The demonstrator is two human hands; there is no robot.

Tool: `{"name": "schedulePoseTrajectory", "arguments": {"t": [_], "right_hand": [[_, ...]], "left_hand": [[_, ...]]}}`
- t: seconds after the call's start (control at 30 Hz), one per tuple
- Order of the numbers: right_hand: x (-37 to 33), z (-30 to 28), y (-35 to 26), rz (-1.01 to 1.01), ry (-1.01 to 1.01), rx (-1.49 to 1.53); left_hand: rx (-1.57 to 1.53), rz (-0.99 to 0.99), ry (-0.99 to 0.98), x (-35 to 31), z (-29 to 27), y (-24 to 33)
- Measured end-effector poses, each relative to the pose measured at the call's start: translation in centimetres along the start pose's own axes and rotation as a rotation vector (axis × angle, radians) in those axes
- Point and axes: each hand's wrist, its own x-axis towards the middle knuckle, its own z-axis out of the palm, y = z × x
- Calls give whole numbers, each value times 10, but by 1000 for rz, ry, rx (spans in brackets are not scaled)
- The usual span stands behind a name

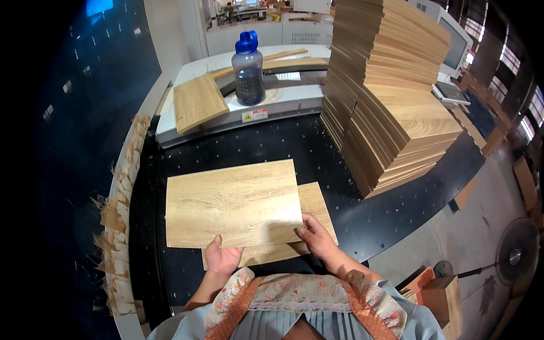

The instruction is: The person picks up wooden panels from a stack on the floor, places them on a table to inspect and sort them, and then moves some to a different pile.

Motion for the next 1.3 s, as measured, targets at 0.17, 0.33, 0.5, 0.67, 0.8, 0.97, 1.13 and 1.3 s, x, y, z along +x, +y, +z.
{"name": "schedulePoseTrajectory", "arguments": {"t": [0.17,0.33,0.5,0.67,0.8,0.97,1.13,1.3], "right_hand": [[-2,-2,-1,22,26,-29],[-3,-4,4,26,61,-16],[-2,-4,5,0,22,27],[0,-9,7,34,-20,56],[1,-7,4,88,30,69],[-1,-2,2,116,63,40],[-4,-1,7,55,27,-11],[-4,2,3,46,32,-29]], "left_hand": [[-3,-24,9,2,10,-2],[4,-54,-29,3,10,-1],[25,-57,-56,3,2,1],[58,-51,-62,3,-4,3],[62,-46,-47,-4,10,0],[52,-32,-35,-4,2,1],[80,-33,-86,-6,3,1],[48,-40,-51,-6,12,1]]}}
